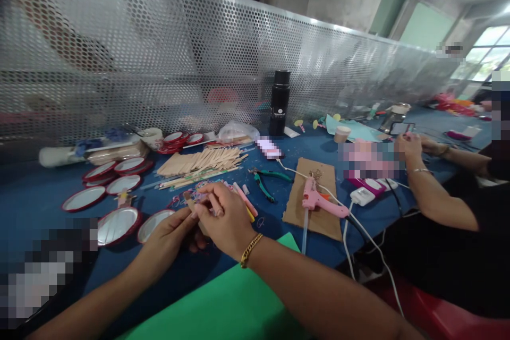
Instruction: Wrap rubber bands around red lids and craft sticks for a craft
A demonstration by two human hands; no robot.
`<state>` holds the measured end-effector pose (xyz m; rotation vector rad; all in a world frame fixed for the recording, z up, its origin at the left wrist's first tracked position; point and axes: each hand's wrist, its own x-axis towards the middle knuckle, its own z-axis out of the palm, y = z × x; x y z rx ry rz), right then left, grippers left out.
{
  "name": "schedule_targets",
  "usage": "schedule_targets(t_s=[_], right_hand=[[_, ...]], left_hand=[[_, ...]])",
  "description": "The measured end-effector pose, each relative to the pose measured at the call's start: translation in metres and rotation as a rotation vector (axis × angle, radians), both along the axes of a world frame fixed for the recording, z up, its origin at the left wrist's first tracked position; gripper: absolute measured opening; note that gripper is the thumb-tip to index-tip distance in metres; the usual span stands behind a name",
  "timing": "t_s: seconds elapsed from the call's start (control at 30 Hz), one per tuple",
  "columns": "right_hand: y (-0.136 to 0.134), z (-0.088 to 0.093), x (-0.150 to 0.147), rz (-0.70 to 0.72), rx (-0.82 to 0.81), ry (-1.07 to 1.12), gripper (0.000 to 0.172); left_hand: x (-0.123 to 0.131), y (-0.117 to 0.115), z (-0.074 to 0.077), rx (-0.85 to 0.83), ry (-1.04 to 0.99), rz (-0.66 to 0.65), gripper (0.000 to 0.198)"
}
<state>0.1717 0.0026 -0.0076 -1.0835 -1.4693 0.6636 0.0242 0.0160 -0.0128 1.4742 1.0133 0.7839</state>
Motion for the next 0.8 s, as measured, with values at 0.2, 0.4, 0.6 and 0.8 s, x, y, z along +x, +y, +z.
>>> schedule_targets(t_s=[0.2, 0.4, 0.6, 0.8], right_hand=[[0.003, -0.0022, -0.0021, 0.049, -0.021, 0.146, 0.025], [0.0063, -0.0081, -0.0031, 0.177, -0.128, 0.308, 0.024], [0.007, -0.0083, -0.0021, 0.191, -0.127, 0.307, 0.024], [0.0074, -0.0069, -0.0012, 0.176, -0.061, 0.277, 0.024]], left_hand=[[0.0007, -0.0003, 0.0, 0.038, 0.031, -0.032, 0.042], [0.0031, -0.0012, -0.0005, 0.055, 0.033, -0.046, 0.037], [0.0036, -0.0003, -0.0018, 0.095, 0.05, -0.053, 0.036], [0.0029, -0.0009, -0.0012, 0.118, 0.062, -0.048, 0.036]])
